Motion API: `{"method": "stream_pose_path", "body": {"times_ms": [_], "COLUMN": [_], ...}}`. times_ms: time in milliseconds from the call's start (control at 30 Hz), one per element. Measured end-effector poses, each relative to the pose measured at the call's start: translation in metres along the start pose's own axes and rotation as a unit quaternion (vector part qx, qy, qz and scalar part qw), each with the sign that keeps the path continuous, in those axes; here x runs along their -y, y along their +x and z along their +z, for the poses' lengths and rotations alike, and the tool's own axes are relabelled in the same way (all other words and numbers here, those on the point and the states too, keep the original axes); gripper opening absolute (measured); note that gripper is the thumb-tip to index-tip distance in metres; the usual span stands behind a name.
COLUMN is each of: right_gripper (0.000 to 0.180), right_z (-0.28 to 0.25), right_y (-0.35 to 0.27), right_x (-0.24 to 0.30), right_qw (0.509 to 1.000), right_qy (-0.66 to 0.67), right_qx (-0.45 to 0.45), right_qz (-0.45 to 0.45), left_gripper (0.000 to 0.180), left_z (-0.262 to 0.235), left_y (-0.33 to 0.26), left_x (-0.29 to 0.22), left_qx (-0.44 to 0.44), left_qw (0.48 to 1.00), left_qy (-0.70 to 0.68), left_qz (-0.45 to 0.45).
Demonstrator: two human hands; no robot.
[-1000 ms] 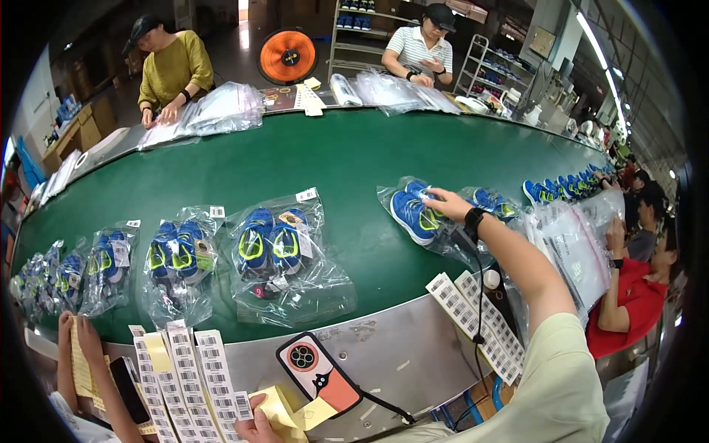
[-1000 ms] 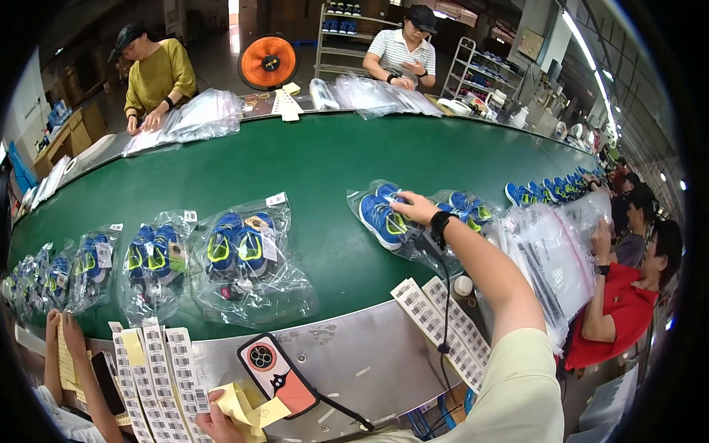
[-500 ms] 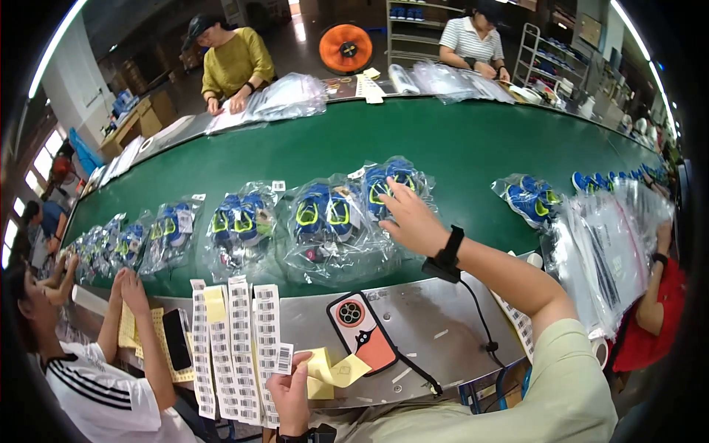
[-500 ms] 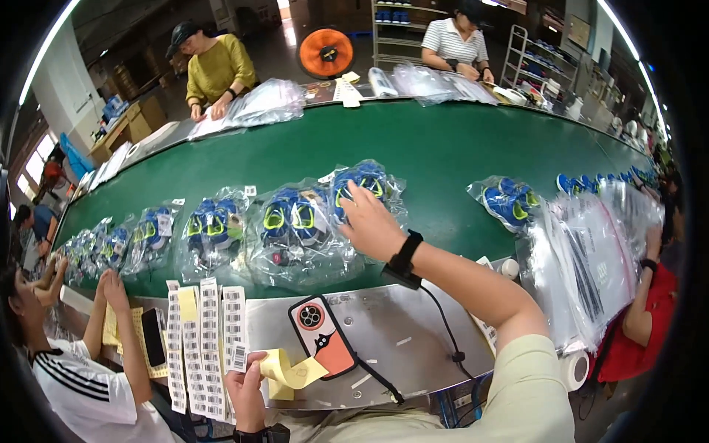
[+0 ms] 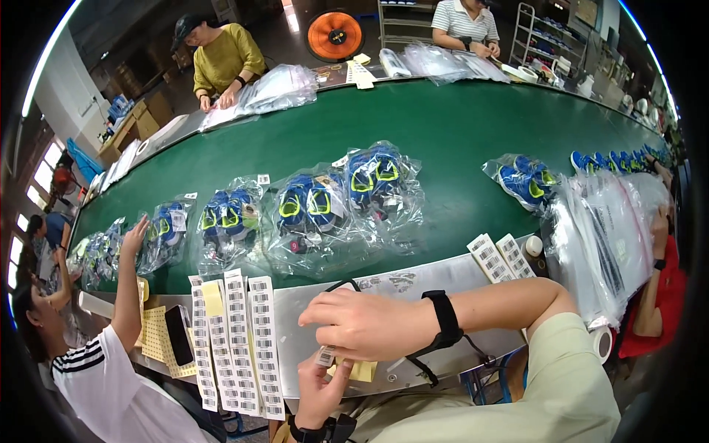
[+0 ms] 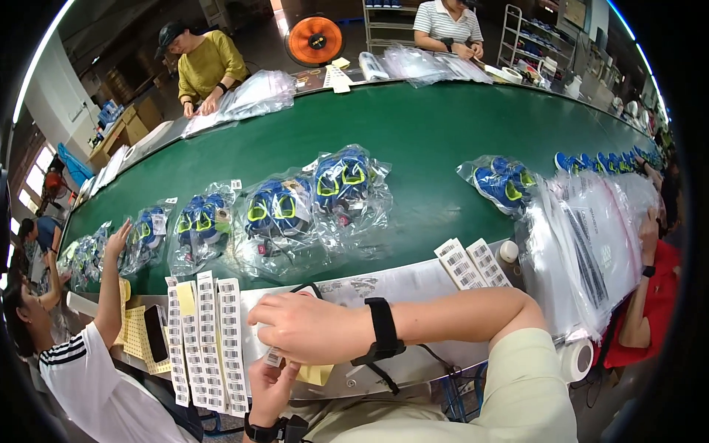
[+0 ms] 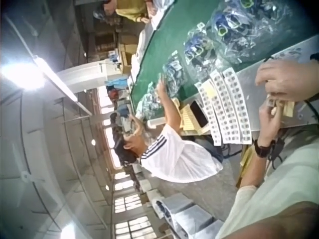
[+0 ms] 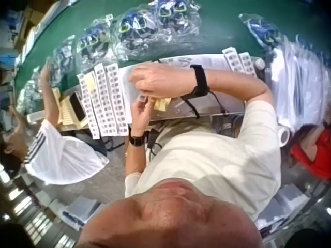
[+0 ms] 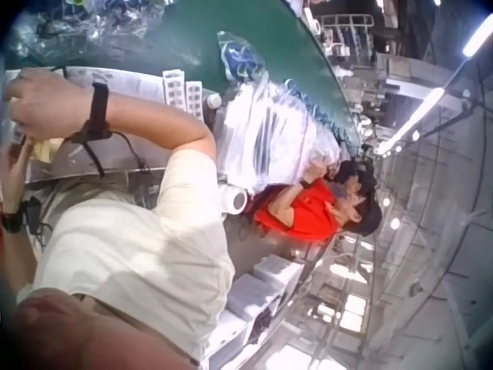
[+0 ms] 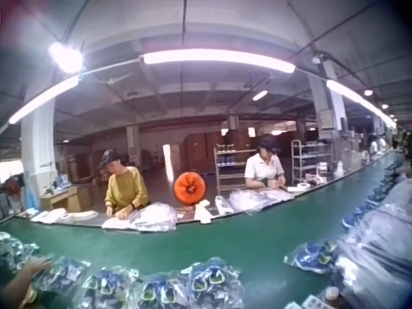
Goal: Apply size or barcode labels to shoes or shoe packaging on an assembly line.
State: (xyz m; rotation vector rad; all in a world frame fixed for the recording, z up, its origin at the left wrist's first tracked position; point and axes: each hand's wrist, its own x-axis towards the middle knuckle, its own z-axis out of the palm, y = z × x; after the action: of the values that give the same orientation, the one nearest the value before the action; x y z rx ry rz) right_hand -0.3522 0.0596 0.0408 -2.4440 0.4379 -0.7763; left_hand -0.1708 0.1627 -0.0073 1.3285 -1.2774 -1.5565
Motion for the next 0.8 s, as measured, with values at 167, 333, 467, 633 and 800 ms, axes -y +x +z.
{"method": "stream_pose_path", "body": {"times_ms": [167, 333, 467, 633, 800], "right_gripper": [0.043, 0.036, 0.020, 0.011, 0.012], "right_z": [-0.006, -0.030, -0.025, -0.016, -0.021], "right_y": [0.000, -0.005, 0.005, 0.000, 0.005], "right_x": [-0.014, -0.031, -0.033, -0.037, -0.016], "right_qw": [0.951, 0.888, 0.853, 0.805, 0.993], "right_qy": [0.253, 0.360, 0.432, 0.507, -0.050], "right_qx": [0.028, 0.126, 0.160, 0.114, -0.101], "right_qz": [0.175, 0.257, 0.244, 0.285, -0.038], "left_gripper": [0.013, 0.014, 0.014, 0.016, 0.022], "left_z": [0.000, 0.004, 0.000, 0.002, 0.008], "left_y": [0.006, 0.025, 0.029, 0.029, 0.037], "left_x": [-0.007, -0.032, -0.031, -0.027, 0.002], "left_qx": [-0.059, -0.027, -0.018, 0.011, -0.032], "left_qw": [0.995, 0.985, 0.981, 0.988, 0.932], "left_qy": [0.053, 0.109, 0.093, 0.079, -0.330], "left_qz": [0.062, 0.135, 0.167, 0.134, -0.148]}}
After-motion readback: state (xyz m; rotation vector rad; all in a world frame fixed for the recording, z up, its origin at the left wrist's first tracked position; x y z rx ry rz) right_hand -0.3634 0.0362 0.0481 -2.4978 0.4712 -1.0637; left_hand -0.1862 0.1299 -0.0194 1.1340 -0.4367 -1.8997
